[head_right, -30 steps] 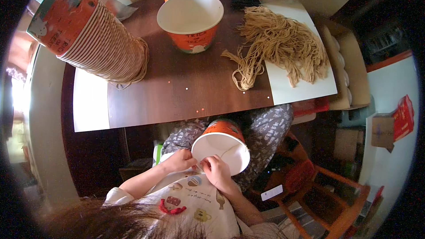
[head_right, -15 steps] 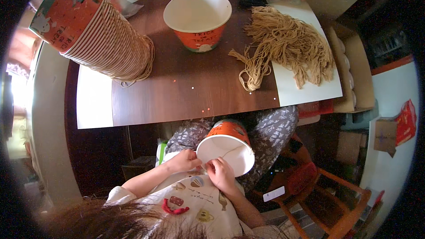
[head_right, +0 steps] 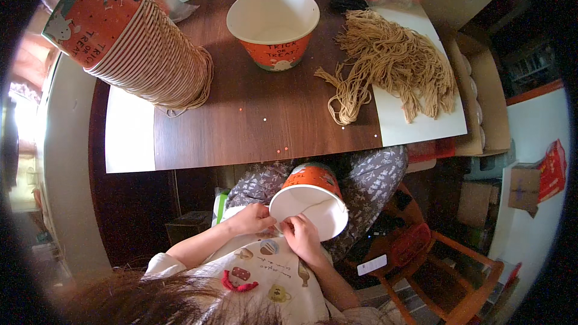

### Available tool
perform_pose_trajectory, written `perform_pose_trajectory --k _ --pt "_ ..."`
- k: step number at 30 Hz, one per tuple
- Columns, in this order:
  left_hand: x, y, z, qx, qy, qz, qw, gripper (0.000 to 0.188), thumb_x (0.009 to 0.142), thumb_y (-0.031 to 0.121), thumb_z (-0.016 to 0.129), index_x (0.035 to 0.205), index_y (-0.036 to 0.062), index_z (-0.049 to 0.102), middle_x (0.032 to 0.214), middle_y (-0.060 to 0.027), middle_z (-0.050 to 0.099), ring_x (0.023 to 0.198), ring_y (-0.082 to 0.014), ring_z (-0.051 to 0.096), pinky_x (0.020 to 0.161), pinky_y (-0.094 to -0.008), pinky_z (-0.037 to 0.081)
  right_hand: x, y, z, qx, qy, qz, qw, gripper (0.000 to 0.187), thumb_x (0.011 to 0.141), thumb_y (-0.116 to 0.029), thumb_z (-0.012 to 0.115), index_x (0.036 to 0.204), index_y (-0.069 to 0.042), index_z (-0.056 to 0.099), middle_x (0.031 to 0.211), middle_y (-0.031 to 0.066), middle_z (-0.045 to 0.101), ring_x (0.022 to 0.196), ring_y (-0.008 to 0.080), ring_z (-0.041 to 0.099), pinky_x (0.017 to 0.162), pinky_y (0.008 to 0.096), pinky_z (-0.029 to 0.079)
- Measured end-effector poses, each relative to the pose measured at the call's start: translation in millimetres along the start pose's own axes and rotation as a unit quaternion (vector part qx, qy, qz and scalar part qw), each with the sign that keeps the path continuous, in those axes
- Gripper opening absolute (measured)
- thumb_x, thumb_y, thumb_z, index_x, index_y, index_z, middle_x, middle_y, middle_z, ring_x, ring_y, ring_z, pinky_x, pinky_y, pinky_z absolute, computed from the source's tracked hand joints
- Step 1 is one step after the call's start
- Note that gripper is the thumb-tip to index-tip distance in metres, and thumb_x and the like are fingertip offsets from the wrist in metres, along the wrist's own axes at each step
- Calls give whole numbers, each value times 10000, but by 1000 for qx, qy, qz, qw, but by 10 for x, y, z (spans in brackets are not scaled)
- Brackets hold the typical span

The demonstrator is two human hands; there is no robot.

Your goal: Threading yarn through pre-punched holes in paper buckets to create handles.

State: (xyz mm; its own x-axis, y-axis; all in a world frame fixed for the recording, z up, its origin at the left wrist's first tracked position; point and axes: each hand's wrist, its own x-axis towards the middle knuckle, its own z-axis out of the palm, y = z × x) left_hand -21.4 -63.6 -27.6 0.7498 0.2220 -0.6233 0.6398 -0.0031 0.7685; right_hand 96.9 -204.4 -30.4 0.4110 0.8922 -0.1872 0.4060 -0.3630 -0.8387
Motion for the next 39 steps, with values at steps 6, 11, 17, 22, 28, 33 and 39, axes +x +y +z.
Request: perform_pose_trajectory --k 6,11,17,22,28,33,39 --pt "-42 15 -106 9 -52 55 997 256 747 159 600 970 32 606 814 -127 652 720 -198 627 662 -315 484 0 6 6 5 1 -7 1000 87 740 -84 640 754 -12 594 704 109 555 561 230 558 511 306 444" --pt "20 -115 17 2 -31 61 998 299 729 199 640 994 63 612 810 -123 654 712 -197 631 659 -307 486 3 22 25 14 3 -12 1000 83 739 -82 645 744 -16 596 692 105 554 555 219 555 508 301 438" --pt "19 -118 93 -63 -33 14 997 247 753 180 645 967 59 628 792 -80 659 697 -76 578 647 -254 473 4 7 8 24 14 -10 1000 86 741 -82 646 729 -14 595 681 99 553 546 206 552 506 298 437" --pt "17 -142 124 -178 -30 62 982 199 785 103 613 960 8 615 814 -39 640 746 -71 559 675 -233 463 44 -150 -182 28 -27 -21 999 161 739 -119 661 844 -26 584 757 96 566 589 208 570 526 296 452" --pt "14 -49 -67 -351 -55 95 930 60 816 9 544 841 -3 597 950 -45 588 893 -104 527 809 -253 415 55 -234 -455 -178 -60 -166 968 286 714 -188 664 955 -67 571 828 77 578 649 233 588 595 324 479" --pt "-34 86 -195 -377 -26 157 913 54 797 -13 554 821 18 591 1097 -70 532 999 -136 499 859 -270 398 74 -437 -556 -304 -19 -185 934 293 739 -165 623 1010 -88 540 740 44 560 642 192 586 598 308 483" --pt "13 236 -243 -454 -28 266 850 80 832 12 496 821 48 567 1062 -100 589 1036 -175 511 917 -316 378 303 -621 -550 -315 11 -181 931 293 731 -232 643 965 -65 584 742 46 602 647 169 612 549 281 496"
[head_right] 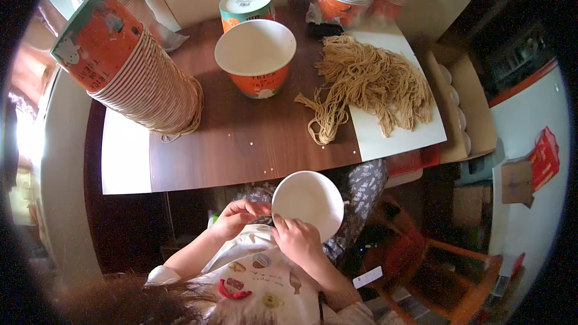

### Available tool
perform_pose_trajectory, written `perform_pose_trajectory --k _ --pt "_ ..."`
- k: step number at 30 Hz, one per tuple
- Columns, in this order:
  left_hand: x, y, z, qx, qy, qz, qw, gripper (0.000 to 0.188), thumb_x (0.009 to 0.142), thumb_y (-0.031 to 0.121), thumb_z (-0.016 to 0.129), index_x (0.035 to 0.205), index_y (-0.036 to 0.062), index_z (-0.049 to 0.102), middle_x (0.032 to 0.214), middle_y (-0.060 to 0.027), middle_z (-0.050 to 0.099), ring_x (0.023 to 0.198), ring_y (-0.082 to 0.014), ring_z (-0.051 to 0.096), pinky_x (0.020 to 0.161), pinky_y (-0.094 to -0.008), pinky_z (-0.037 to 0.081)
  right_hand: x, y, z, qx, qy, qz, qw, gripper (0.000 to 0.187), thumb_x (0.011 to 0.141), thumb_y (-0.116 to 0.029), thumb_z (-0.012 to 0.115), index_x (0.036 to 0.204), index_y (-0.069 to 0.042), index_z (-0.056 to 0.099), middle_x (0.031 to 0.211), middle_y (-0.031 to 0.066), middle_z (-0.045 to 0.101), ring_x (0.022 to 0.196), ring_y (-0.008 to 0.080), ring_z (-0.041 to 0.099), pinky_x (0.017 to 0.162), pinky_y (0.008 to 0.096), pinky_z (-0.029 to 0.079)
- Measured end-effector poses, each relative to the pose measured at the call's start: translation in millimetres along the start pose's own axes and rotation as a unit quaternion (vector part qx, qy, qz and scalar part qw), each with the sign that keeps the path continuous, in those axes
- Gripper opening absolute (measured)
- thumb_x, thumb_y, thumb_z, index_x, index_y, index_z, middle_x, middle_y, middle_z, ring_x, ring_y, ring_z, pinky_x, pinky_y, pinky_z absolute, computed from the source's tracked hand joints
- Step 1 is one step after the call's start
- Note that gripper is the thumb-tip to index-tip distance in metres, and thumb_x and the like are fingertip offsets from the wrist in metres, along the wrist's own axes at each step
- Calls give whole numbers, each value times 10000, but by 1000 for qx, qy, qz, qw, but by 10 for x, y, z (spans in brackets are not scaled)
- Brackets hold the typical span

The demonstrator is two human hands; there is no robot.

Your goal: Threading yarn through pre-punched holes in paper buckets to create handles.

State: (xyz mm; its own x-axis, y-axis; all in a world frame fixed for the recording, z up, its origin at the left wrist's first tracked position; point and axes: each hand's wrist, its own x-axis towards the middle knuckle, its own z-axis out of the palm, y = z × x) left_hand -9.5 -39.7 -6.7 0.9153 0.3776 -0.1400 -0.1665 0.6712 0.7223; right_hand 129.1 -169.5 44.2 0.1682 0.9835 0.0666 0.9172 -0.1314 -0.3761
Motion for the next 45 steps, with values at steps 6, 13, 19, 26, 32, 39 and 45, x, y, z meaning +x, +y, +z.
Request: perform_pose_trajectory --k 6,13,19,26,32,39,45 --pt "80 -58 -28 7 21 -35 999 57 858 46 493 856 31 548 945 -91 617 910 -161 565 871 -315 418 8 157 -54 197 -22 48 979 327 713 -235 680 999 -99 598 747 66 613 645 212 611 570 317 485" --pt "227 57 170 22 15 -88 996 120 895 125 506 888 15 555 884 -49 608 821 -104 558 755 -242 450 -116 397 -401 299 -46 155 940 234 744 -99 628 966 -51 570 739 90 615 653 204 618 563 296 479" --pt "248 268 360 33 5 -55 998 94 854 27 541 938 3 575 926 -77 614 844 -111 562 767 -244 450 -155 535 -490 322 -28 132 937 239 732 -46 618 964 -36 563 703 70 594 609 190 589 541 287 464" --pt "365 393 548 -36 -11 -48 998 156 866 51 534 1019 22 535 865 -43 639 673 -47 562 505 -152 395 20 448 -687 335 24 60 940 242 713 7 628 946 -25 573 679 32 578 607 92 551 501 220 436" --pt "513 332 577 220 33 -100 970 106 890 105 514 908 2 531 734 -30 595 614 -80 571 503 -173 424 164 555 -653 283 33 -54 957 252 715 -35 615 962 -50 562 733 50 608 647 197 603 604 314 463" --pt "426 520 700 199 9 81 977 74 931 101 410 910 30 406 733 -33 521 644 -75 499 605 -202 429 113 671 -471 244 27 -10 969 267 707 -53 619 963 -57 543 749 63 610 736 213 609 699 334 443" --pt "500 426 722 195 45 -2 980 85 925 113 441 897 36 417 722 -8 493 611 -63 482 520 -200 394 75 667 -402 295 -2 36 955 262 698 6 601 943 -28 517 680 74 593 656 234 603 593 328 463"
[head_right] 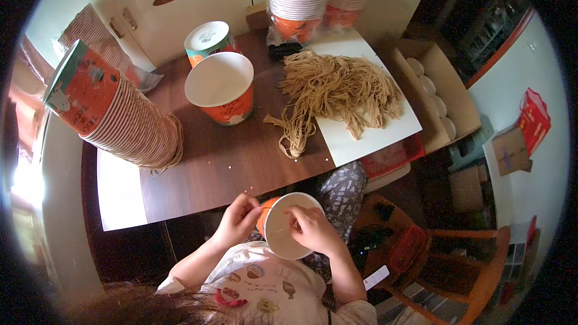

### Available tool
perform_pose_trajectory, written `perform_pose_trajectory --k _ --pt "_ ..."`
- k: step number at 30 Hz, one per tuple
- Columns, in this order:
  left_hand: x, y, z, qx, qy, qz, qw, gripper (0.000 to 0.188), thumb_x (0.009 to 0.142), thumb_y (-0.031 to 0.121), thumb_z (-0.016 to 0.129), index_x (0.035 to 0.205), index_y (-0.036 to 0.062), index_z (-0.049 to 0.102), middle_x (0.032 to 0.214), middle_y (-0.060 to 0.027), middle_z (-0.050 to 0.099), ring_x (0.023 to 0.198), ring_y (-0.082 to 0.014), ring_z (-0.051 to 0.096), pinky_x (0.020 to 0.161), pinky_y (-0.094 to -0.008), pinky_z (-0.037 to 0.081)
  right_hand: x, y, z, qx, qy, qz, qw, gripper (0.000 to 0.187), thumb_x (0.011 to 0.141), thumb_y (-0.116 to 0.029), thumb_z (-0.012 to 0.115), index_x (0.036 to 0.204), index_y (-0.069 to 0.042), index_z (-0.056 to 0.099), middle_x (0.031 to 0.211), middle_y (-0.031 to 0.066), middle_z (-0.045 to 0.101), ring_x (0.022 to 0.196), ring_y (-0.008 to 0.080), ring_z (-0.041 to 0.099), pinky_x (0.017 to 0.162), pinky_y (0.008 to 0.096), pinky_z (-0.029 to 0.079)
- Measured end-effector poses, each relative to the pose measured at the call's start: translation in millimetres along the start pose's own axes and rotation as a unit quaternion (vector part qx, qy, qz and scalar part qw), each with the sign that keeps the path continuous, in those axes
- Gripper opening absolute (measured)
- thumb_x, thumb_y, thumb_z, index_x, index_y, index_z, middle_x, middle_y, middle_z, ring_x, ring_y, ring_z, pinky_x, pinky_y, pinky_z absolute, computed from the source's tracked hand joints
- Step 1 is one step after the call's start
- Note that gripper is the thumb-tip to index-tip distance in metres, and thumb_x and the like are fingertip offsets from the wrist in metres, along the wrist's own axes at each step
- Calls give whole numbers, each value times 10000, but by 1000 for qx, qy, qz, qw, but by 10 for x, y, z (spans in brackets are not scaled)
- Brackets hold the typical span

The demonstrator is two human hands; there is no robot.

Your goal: Threading yarn through pre-punched holes in paper buckets to create handles.

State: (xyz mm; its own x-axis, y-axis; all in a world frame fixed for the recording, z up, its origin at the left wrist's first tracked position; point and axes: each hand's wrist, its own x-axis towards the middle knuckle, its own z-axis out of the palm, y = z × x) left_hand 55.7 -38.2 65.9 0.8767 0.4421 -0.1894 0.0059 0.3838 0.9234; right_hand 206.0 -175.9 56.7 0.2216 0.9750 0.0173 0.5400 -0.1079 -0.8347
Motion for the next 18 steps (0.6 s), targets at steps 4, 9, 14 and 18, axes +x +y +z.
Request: perform_pose_trajectory --k 4,9,14,18 --pt "116 -172 68 397 -7 47 917 137 811 131 585 859 3 571 705 -171 609 634 -230 626 557 -311 478 -25 -148 -55 9 21 -17 1000 230 704 24 595 915 -14 512 670 78 582 641 231 593 595 332 468" --pt "129 -207 78 450 -76 68 887 134 795 139 569 844 21 611 735 -176 608 663 -317 608 588 -350 492 6 -153 -86 52 53 -38 997 184 712 43 596 876 7 523 689 87 588 639 209 593 584 311 474" --pt "110 -245 -6 396 -120 103 905 164 810 177 549 848 35 621 716 -148 620 635 -276 618 585 -343 497 87 -10 -18 119 74 -36 989 153 734 22 620 873 0 559 745 68 584 682 159 588 610 263 472" --pt "82 -148 -38 306 -129 -69 941 138 825 132 578 848 1 611 735 -70 615 648 -103 565 595 -248 464 147 -69 41 95 116 -43 988 118 718 36 609 815 2 550 728 107 602 655 212 597 603 304 473"
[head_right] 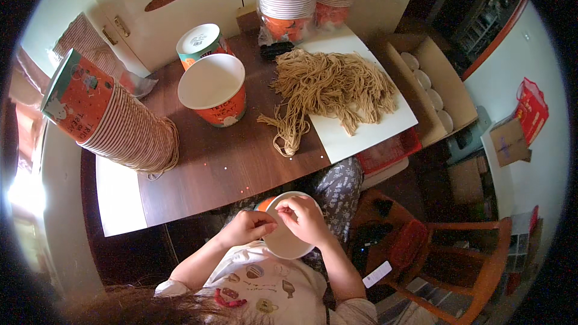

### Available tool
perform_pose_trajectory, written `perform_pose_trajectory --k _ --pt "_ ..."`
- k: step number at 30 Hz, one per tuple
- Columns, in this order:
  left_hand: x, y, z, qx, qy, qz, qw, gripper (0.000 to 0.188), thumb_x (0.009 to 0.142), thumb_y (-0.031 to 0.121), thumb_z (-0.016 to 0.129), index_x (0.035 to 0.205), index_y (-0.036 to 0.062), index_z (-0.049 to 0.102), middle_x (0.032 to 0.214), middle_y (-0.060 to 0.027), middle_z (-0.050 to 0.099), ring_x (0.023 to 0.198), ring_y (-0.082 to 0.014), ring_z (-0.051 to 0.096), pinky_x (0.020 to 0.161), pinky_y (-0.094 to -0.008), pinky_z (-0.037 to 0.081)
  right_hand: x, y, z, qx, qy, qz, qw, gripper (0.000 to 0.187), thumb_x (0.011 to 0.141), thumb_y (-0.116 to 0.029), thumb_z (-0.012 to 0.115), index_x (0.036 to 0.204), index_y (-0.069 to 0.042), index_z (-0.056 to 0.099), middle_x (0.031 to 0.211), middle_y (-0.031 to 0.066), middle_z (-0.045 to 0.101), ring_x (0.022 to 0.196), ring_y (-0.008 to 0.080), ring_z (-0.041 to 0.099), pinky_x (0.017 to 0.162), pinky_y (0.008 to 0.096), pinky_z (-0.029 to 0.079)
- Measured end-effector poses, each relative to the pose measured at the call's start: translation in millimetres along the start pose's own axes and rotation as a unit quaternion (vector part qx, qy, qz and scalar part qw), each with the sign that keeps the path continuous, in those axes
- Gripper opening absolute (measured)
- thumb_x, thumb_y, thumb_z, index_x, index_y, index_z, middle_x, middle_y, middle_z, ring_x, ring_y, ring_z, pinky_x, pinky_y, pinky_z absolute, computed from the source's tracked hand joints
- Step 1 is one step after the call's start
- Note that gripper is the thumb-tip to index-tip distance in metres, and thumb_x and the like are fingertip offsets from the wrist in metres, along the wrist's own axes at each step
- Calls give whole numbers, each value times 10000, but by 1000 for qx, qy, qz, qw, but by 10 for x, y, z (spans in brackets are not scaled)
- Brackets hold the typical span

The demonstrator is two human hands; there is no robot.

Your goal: Threading yarn through pre-punched holes in paper buckets to create handles.

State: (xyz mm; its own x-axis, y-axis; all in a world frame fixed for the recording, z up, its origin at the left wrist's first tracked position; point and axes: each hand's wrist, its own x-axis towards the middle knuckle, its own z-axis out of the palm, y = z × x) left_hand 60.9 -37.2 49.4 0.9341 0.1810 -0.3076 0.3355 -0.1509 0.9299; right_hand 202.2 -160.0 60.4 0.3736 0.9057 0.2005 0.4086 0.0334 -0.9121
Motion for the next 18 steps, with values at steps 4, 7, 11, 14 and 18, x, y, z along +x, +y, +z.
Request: perform_pose_trajectory --k 4,7,11,14,18 --pt "13 -104 -2 -40 -6 -6 999 131 837 127 577 856 -1 600 716 -45 593 664 -55 519 596 -222 448 -115 85 141 -61 19 -10 998 136 703 8 644 809 -44 576 751 74 565 720 223 564 694 323 438" --pt "7 -156 -5 -17 -6 7 1000 122 847 113 564 867 -6 585 735 -29 593 688 -57 526 614 -226 452 -161 89 244 -109 97 -56 988 132 688 -7 657 781 -56 576 739 60 556 724 235 547 681 333 427" --pt "14 -263 -33 -169 -46 8 985 122 877 111 532 891 -5 567 807 -9 586 758 -60 522 682 -220 444 -289 5 287 -158 130 -32 978 148 653 -16 673 764 -82 601 748 45 541 756 229 527 669 314 413" --pt "6 -293 -47 -210 -68 10 975 117 887 105 519 906 -2 561 842 -6 585 785 -59 520 711 -215 438 -409 35 330 -127 76 -7 989 130 662 -25 663 772 -65 606 795 67 531 764 234 527 652 313 416" --pt "-15 -255 -55 -215 -83 30 972 113 888 102 520 914 2 566 859 -7 588 785 -55 521 699 -212 444 -442 73 401 -119 115 23 986 109 677 -29 656 770 -28 599 747 68 536 716 246 541 675 330 431"
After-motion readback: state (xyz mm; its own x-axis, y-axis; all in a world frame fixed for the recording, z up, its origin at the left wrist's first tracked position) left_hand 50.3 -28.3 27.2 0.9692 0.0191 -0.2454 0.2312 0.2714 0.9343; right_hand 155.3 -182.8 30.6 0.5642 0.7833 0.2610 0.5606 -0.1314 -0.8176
